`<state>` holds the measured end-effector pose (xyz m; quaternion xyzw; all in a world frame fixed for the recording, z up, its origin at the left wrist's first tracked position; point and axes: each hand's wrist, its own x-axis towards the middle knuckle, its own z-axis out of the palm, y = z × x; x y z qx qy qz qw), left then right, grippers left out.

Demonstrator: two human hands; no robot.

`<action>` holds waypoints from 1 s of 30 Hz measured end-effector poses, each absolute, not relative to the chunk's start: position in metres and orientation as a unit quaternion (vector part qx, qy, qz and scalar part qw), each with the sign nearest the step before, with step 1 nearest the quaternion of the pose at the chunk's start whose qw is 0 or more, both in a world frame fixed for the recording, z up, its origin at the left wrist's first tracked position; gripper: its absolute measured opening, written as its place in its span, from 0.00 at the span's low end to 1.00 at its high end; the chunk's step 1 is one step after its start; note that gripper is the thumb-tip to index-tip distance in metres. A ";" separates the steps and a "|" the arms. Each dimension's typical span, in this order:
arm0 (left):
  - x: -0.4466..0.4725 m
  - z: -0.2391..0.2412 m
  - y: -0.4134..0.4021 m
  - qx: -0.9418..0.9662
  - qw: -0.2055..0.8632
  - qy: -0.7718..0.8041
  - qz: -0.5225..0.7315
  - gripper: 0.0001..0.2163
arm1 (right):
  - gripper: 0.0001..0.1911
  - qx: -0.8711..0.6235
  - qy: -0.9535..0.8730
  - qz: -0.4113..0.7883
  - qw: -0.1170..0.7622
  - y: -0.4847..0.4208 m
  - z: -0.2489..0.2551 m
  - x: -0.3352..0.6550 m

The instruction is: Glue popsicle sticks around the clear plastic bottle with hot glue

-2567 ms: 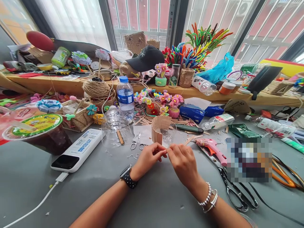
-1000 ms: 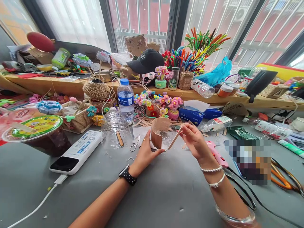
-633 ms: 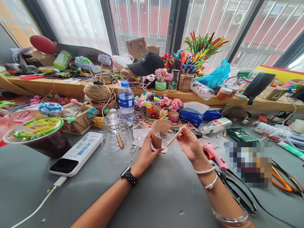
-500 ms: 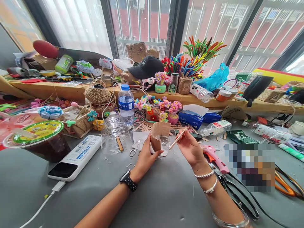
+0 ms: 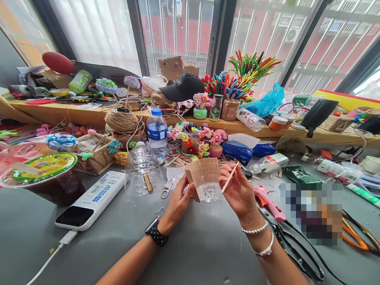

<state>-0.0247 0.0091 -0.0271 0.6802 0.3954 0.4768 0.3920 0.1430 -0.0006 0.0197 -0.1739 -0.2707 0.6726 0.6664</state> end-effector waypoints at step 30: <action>-0.033 -0.026 0.008 0.638 0.486 0.389 0.454 0.27 | 0.10 -0.083 -0.129 0.744 0.651 -0.007 0.006 0.144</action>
